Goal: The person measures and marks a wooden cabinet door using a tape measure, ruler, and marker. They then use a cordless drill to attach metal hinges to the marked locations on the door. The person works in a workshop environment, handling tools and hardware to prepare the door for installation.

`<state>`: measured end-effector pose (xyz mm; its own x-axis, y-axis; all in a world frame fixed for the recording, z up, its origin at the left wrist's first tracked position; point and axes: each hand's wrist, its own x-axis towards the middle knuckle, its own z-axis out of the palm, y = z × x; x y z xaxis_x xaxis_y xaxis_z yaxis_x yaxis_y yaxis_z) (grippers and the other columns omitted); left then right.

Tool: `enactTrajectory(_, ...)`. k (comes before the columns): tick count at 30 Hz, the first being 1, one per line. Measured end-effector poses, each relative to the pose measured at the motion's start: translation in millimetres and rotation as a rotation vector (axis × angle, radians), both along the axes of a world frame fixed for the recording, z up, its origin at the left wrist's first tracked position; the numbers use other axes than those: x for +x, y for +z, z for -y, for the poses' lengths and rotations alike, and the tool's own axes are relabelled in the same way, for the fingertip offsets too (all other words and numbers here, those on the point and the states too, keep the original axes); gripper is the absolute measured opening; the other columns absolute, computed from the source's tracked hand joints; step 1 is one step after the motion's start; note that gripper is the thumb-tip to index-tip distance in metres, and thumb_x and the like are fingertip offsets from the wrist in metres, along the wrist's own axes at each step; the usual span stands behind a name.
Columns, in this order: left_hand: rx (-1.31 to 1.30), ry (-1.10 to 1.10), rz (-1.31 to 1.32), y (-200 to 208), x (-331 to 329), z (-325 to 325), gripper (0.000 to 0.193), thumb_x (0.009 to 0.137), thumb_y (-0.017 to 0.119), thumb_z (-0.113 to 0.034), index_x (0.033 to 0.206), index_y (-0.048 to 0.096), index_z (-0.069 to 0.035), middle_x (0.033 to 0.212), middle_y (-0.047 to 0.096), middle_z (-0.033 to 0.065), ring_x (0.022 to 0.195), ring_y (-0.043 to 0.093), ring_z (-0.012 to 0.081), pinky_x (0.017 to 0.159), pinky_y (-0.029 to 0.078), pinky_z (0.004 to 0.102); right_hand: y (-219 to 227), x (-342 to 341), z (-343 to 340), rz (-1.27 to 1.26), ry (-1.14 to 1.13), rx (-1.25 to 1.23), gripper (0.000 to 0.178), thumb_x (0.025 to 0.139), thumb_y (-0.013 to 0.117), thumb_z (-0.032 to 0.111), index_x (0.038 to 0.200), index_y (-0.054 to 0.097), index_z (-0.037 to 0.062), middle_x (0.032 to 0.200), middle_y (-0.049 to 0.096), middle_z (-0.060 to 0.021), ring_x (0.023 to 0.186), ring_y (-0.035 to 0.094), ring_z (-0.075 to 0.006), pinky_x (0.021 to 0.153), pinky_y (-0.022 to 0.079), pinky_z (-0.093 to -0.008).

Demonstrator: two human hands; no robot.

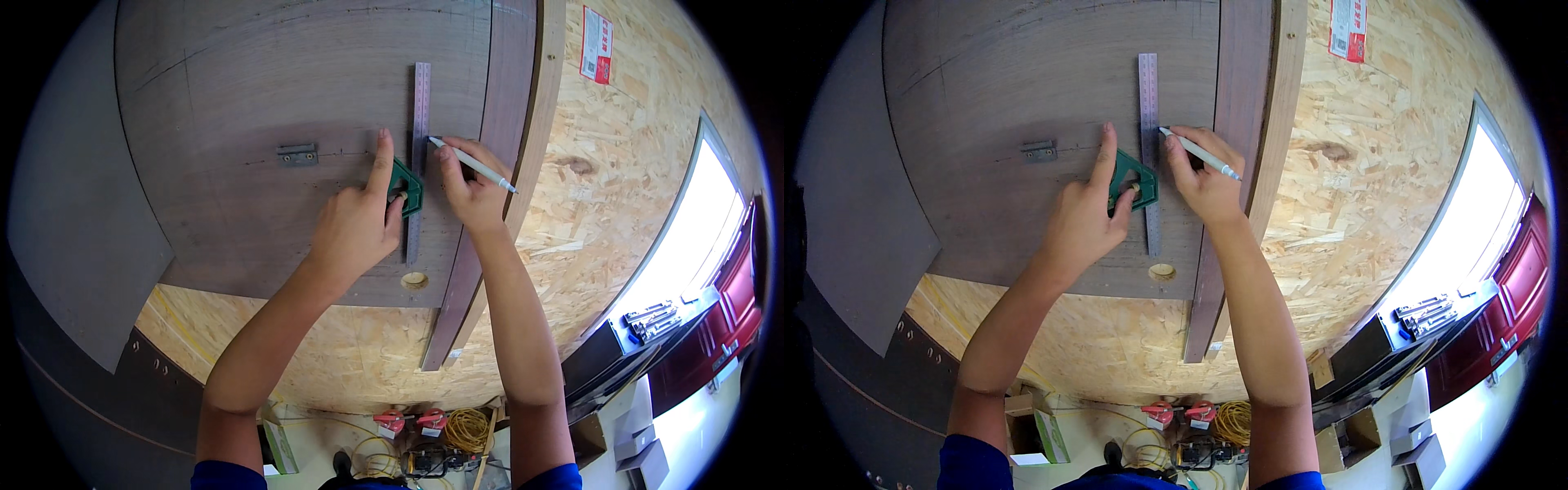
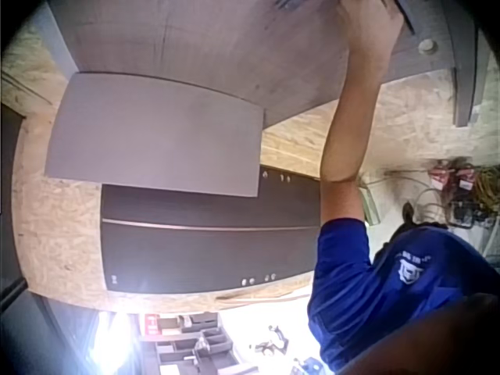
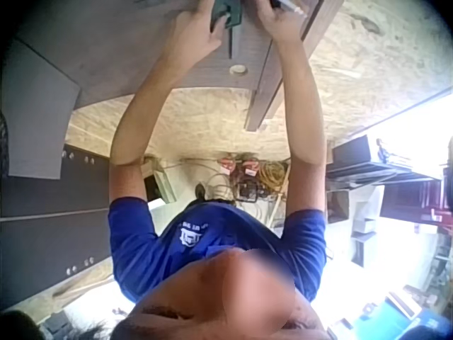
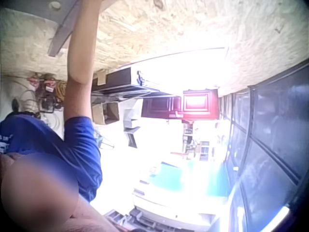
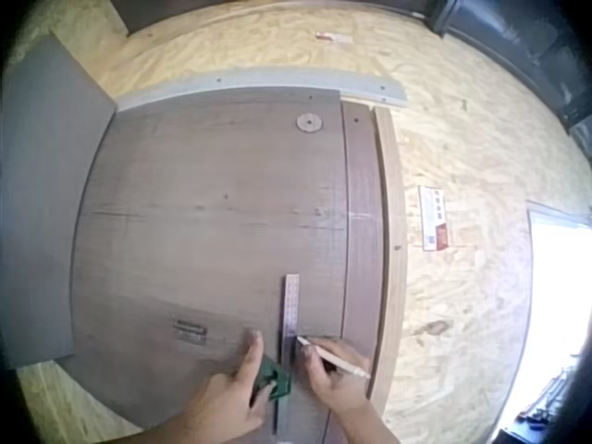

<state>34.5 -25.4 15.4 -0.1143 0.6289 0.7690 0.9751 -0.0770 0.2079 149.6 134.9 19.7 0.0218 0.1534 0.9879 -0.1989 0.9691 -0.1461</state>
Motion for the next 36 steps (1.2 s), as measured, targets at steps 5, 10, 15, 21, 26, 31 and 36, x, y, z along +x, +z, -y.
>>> enactTrajectory(5,0.031,-0.018,-0.022,-1.5,-2.1,-1.9,0.089,0.086,0.068,-0.010,0.156,0.012,-0.004,0.066,0.063,0.0208,0.059,0.064,0.0426,0.056,0.051,0.0492,-2.2,1.1,-1.7,0.014,-0.020,-0.003,0.008,0.085,0.071,0.007,0.089,0.071,0.0006,0.079,0.070,-0.0105,0.065,0.066,-0.0180,0.057,0.050,-0.0271)
enactTrajectory(10,0.066,-0.016,-0.054,-2.9,-3.1,-3.1,0.089,0.087,0.066,-0.014,0.157,0.011,-0.007,0.061,0.062,0.0192,0.056,0.063,0.0412,0.055,0.052,0.0502,-2.1,2.5,1.9,0.002,-0.048,0.036,0.007,0.084,0.071,0.006,0.088,0.071,0.0005,0.078,0.070,-0.0106,0.063,0.066,-0.0180,0.056,0.050,-0.0274)
enactTrajectory(15,0.093,-0.046,-0.040,-4.8,-3.7,-4.8,0.088,0.087,0.066,-0.013,0.157,0.013,-0.006,0.061,0.062,0.0197,0.055,0.063,0.0412,0.055,0.052,0.0506,-0.4,1.0,-1.4,-0.017,-0.045,0.067,0.009,0.084,0.072,0.005,0.090,0.071,-0.0008,0.079,0.071,-0.0117,0.067,0.067,-0.0189,0.060,0.052,-0.0277)
enactTrajectory(21,0.078,-0.034,-0.027,-5.1,-4.8,-4.8,0.091,0.083,0.068,-0.006,0.156,0.014,-0.006,0.072,0.065,0.0203,0.062,0.065,0.0421,0.058,0.052,0.0494,4.7,1.5,2.8,-0.004,-0.015,0.073,0.010,0.085,0.072,0.005,0.092,0.071,-0.0015,0.081,0.071,-0.0123,0.069,0.068,-0.0194,0.063,0.052,-0.0279)
enactTrajectory(26,0.038,-0.004,-0.027,-3.4,-2.0,-3.1,0.091,0.083,0.068,-0.006,0.156,0.014,-0.004,0.072,0.065,0.0203,0.062,0.065,0.0420,0.059,0.053,0.0489,1.6,1.8,2.2,0.005,-0.017,0.019,0.009,0.085,0.072,0.006,0.091,0.071,-0.0011,0.078,0.070,-0.0113,0.067,0.067,-0.0177,0.060,0.052,-0.0274)
enactTrajectory(31,0.039,-0.016,-0.022,-2.9,-2.9,-3.3,0.091,0.083,0.068,-0.006,0.156,0.013,-0.003,0.071,0.065,0.0212,0.062,0.065,0.0425,0.058,0.053,0.0493,-2.3,5.8,3.6,0.034,-0.040,0.043,0.009,0.085,0.072,0.006,0.091,0.072,-0.0007,0.076,0.070,-0.0107,0.065,0.067,-0.0168,0.057,0.051,-0.0269)
enactTrajectory(36,0.028,-0.009,-0.030,-0.5,-0.8,-0.6,0.091,0.083,0.067,-0.005,0.156,0.013,-0.003,0.073,0.065,0.0209,0.062,0.065,0.0418,0.059,0.053,0.0479,4.8,1.5,0.9,0.002,0.023,0.003,0.009,0.086,0.071,0.007,0.091,0.072,-0.0008,0.077,0.071,-0.0115,0.064,0.067,-0.0169,0.056,0.051,-0.0269)
